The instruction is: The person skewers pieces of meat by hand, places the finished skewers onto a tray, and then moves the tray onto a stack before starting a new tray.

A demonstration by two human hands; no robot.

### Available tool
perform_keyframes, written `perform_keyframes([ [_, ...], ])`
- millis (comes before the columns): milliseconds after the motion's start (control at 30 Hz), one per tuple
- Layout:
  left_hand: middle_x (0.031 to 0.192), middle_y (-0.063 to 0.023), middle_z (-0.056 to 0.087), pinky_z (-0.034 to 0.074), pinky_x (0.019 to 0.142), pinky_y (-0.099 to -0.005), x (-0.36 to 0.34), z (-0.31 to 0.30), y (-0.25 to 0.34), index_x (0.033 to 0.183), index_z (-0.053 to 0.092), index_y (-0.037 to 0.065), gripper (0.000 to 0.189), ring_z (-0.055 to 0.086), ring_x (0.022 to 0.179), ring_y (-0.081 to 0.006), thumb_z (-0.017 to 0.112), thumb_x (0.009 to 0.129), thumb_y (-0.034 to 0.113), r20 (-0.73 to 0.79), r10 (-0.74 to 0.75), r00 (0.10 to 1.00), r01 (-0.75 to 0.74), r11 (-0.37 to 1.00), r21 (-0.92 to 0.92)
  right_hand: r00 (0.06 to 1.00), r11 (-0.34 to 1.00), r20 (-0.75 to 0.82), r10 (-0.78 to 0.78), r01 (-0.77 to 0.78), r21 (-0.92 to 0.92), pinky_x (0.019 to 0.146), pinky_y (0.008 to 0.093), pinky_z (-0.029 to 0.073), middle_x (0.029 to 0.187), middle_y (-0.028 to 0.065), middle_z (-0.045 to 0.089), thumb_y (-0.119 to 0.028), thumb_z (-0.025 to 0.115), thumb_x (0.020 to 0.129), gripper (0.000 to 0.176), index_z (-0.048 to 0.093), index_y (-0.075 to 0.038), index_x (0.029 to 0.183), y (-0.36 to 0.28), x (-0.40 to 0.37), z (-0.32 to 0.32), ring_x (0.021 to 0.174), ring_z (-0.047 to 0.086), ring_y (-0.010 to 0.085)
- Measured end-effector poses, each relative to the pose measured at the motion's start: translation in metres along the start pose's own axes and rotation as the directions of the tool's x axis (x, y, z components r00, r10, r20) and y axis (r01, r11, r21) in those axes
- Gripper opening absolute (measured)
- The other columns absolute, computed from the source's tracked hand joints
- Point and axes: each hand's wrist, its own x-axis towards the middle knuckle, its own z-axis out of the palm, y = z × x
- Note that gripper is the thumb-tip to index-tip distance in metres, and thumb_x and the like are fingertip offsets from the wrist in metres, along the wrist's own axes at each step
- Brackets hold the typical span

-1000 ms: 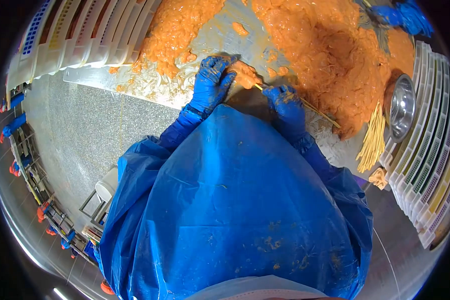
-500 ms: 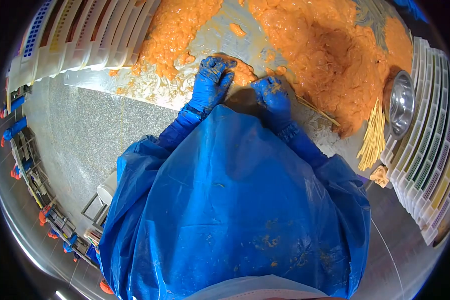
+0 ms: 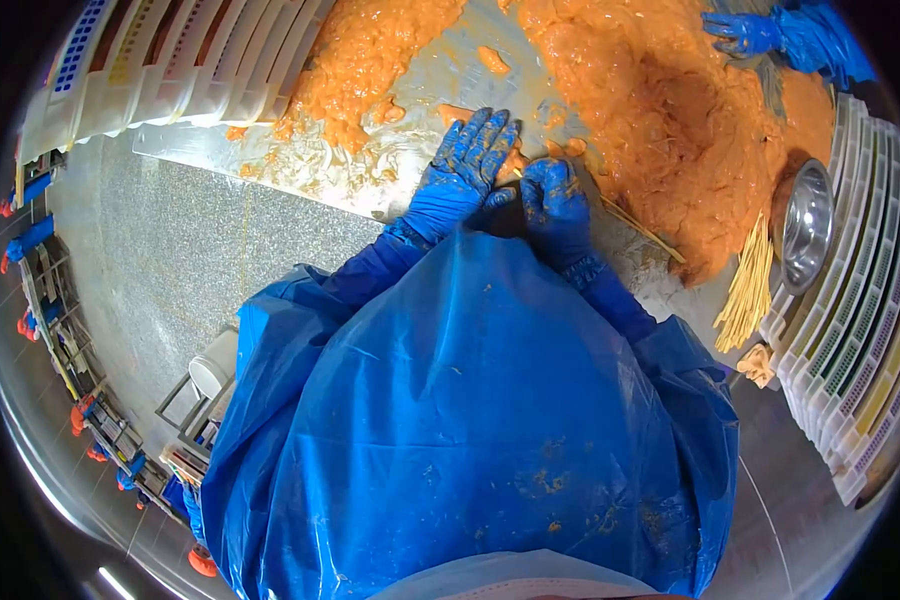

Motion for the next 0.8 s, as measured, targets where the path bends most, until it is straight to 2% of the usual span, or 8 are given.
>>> perform_keyframes([
  [400, 0.155, -0.0174, 0.029, 0.017, 0.118, -0.0500, 0.002, 0.000, 0.003, 0.151, 0.030, 0.007, 0.078, 0.025, 0.145, -0.0349, 0.059, 0.085, 0.038, 0.009, 0.019, 1.000, -0.020, 0.991, 0.134, 0.989, 0.991, -0.068, -0.132, 0.130, -0.037, 0.072, 0.0469, 0.046, 0.088, 0.0198, 0.056, -0.007, 0.060, 0.087, 0.009, 0.057, -0.004, 0.096, 0.007, 0.010, 0.025, 0.082, 0.057, 0.0394],
  [467, 0.155, -0.0181, 0.029, 0.017, 0.118, -0.0500, 0.003, -0.004, -0.001, 0.151, 0.029, 0.006, 0.078, 0.025, 0.145, -0.0356, 0.060, 0.086, 0.037, 0.017, 0.023, 1.000, -0.025, 0.992, 0.127, 0.999, 0.999, 0.019, -0.027, 0.026, 0.030, 0.074, 0.0463, 0.048, 0.089, 0.0191, 0.059, -0.009, 0.062, 0.085, 0.014, 0.058, -0.005, 0.098, 0.010, 0.008, 0.016, 0.084, 0.059, 0.0392],
  [533, 0.155, -0.0200, 0.029, 0.017, 0.118, -0.0504, 0.003, -0.011, -0.014, 0.150, 0.029, 0.004, 0.080, 0.024, 0.145, -0.0380, 0.063, 0.086, 0.039, -0.025, 0.024, 0.999, -0.029, 0.974, -0.226, 0.996, 0.997, 0.073, 0.041, -0.046, 0.063, 0.074, 0.0457, 0.048, 0.090, 0.0183, 0.061, -0.010, 0.064, 0.084, 0.016, 0.059, -0.005, 0.099, 0.012, 0.001, -0.009, 0.084, 0.060, 0.0383],
  [600, 0.156, -0.0209, 0.026, 0.016, 0.118, -0.0513, -0.011, -0.005, -0.019, 0.150, 0.028, 0.004, 0.085, 0.021, 0.146, -0.0384, 0.065, 0.086, 0.045, -0.246, -0.055, 0.968, 0.049, 0.998, -0.033, 0.986, 0.987, 0.123, 0.116, -0.128, 0.093, 0.074, 0.0450, 0.049, 0.090, 0.0175, 0.063, -0.012, 0.065, 0.083, 0.018, 0.060, -0.006, 0.099, 0.012, -0.005, -0.024, 0.084, 0.061, 0.0373],
  [667, 0.158, -0.0186, 0.024, 0.015, 0.119, -0.0506, -0.008, -0.008, -0.011, 0.152, 0.026, 0.007, 0.087, 0.020, 0.147, -0.0360, 0.066, 0.084, 0.045, -0.060, 0.106, 0.993, -0.104, 0.994, 0.038, 0.959, 0.961, 0.187, 0.211, -0.239, 0.140, 0.074, 0.0440, 0.050, 0.089, 0.0157, 0.065, -0.013, 0.067, 0.082, 0.019, 0.063, -0.005, 0.098, 0.010, -0.012, -0.030, 0.083, 0.063, 0.0350],
  [700, 0.158, -0.0186, 0.024, 0.015, 0.119, -0.0506, -0.010, -0.007, -0.006, 0.152, 0.026, 0.007, 0.087, 0.020, 0.147, -0.0360, 0.066, 0.084, 0.045, -0.060, 0.108, 0.992, -0.105, 0.994, 0.041, 0.960, 0.961, 0.184, 0.209, -0.237, 0.142, 0.074, 0.0440, 0.050, 0.089, 0.0157, 0.065, -0.013, 0.067, 0.082, 0.019, 0.063, -0.005, 0.098, 0.010, -0.014, -0.028, 0.083, 0.063, 0.0350],
  [767, 0.158, -0.0164, 0.024, 0.015, 0.120, -0.0502, -0.013, -0.007, 0.003, 0.153, 0.026, 0.011, 0.086, 0.022, 0.147, -0.0349, 0.066, 0.083, 0.044, 0.186, 0.228, 0.956, -0.254, 0.958, 0.134, 0.949, 0.963, 0.197, 0.246, -0.263, 0.066, 0.074, 0.0428, 0.050, 0.090, 0.0168, 0.065, -0.014, 0.069, 0.081, 0.017, 0.066, -0.006, 0.095, 0.012, -0.012, -0.023, 0.082, 0.063, 0.0352],
  [800, 0.158, -0.0164, 0.024, 0.015, 0.120, -0.0502, -0.020, 0.000, -0.003, 0.153, 0.026, 0.011, 0.086, 0.022, 0.147, -0.0349, 0.066, 0.083, 0.044, 0.176, 0.230, 0.957, -0.256, 0.956, 0.144, 0.953, 0.966, 0.191, 0.233, -0.250, 0.067, 0.074, 0.0428, 0.050, 0.090, 0.0168, 0.065, -0.014, 0.069, 0.081, 0.017, 0.066, -0.006, 0.095, 0.011, -0.011, -0.023, 0.082, 0.063, 0.0352],
])
